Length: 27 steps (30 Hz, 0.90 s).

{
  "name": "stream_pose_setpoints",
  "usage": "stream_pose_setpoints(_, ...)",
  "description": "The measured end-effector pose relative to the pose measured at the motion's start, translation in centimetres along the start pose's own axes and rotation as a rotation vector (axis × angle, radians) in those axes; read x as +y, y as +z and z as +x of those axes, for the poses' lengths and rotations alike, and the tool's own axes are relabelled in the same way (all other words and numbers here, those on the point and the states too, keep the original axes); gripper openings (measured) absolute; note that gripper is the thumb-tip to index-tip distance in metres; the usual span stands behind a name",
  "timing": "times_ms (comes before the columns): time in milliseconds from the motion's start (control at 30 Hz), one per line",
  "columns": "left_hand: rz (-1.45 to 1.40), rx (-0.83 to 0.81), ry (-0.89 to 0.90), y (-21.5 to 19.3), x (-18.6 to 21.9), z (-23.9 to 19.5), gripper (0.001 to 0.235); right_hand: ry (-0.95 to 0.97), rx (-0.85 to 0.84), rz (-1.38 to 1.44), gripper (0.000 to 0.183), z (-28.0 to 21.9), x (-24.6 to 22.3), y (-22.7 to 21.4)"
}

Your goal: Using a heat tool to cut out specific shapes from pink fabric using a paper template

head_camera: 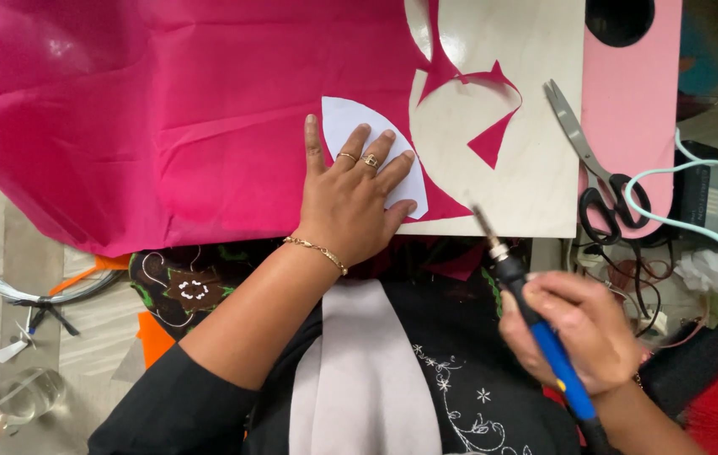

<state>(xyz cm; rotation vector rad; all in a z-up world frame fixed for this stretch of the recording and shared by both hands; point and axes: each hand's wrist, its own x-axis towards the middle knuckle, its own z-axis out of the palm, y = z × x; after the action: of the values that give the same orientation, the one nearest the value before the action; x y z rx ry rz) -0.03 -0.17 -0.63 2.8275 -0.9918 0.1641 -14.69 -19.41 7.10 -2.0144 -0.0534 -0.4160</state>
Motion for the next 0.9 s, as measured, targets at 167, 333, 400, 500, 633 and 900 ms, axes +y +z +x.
stream_pose_setpoints(167,-0.022,0.078,0.019,0.3,-0.2,-0.2,0.053,-0.481,0.268,-0.479,0.014,1.3,4.7,1.0)
stream_pose_setpoints(333,-0.030,0.112,0.018,0.4,-0.3,-0.4,0.054,-0.591,0.170,-0.477,0.039,4.3,7.9,2.9)
stream_pose_setpoints(400,-0.033,0.103,0.015,0.4,-0.3,-0.3,0.054,-0.571,0.137,-0.477,0.040,5.3,7.7,3.6)
stream_pose_setpoints(500,-0.038,0.093,0.017,0.4,-0.4,-0.4,0.055,-0.521,0.084,-0.475,0.042,6.1,8.0,4.3)
stream_pose_setpoints(633,-0.059,0.107,0.023,0.5,-0.5,-0.5,0.054,-0.433,0.003,-0.503,0.050,6.6,8.3,4.4)
stream_pose_setpoints(900,-0.095,-0.075,-0.053,0.2,-0.5,-0.3,0.054,-0.449,0.061,-0.532,0.045,8.1,8.6,3.2)
